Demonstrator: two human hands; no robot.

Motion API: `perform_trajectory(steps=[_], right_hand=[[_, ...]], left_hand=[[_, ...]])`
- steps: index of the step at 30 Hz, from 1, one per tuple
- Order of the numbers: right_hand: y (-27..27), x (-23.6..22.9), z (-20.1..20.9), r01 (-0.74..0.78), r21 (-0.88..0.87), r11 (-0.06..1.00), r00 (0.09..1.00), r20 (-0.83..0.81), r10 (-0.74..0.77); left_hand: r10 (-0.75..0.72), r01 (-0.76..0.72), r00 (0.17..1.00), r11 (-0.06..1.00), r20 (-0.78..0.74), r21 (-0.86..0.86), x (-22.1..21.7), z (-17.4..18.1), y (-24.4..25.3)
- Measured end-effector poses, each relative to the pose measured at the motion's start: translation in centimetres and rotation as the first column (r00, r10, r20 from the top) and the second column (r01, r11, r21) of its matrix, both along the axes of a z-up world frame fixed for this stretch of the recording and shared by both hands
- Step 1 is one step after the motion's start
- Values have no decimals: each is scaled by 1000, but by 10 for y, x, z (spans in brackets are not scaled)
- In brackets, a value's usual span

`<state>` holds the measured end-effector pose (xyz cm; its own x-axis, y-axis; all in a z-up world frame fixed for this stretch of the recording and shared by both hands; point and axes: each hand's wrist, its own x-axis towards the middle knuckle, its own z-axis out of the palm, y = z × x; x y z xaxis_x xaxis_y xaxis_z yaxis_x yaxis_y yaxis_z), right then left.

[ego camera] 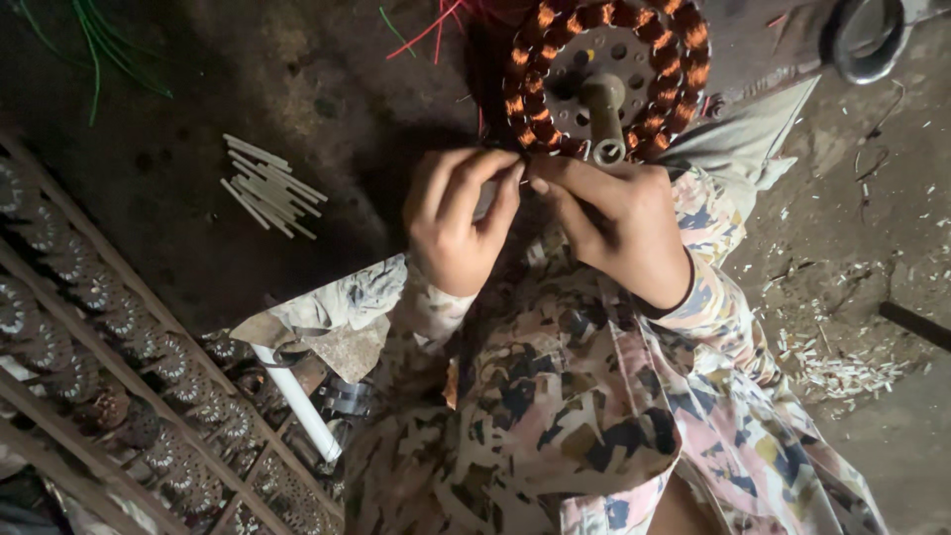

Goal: The person is assembling a motor stator by inserting white insulating tubes into the copper windings and securing them with red wires. The person uses shears to cut the wires and repeatedly inserts and adjusts the tubes throughout the process.

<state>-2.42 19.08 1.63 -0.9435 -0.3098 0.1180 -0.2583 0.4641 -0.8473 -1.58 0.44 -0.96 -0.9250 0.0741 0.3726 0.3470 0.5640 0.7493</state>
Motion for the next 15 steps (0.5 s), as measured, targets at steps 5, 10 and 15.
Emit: perform_trajectory(steps=[5, 10, 15], right_hand=[[-1, 0, -1, 39, 22, 999, 998, 51, -40], [1, 0, -3, 13, 50, 999, 1000, -10, -12], [4, 0, -2, 5, 61, 998, 1000, 26, -6]], left_hand=[[7, -7, 997, 1000, 76, -3, 14, 4, 11], [-11, 12, 1000, 1000, 23, -16, 16, 9, 6], [67, -67, 997, 998, 30, 3, 3, 2, 5]])
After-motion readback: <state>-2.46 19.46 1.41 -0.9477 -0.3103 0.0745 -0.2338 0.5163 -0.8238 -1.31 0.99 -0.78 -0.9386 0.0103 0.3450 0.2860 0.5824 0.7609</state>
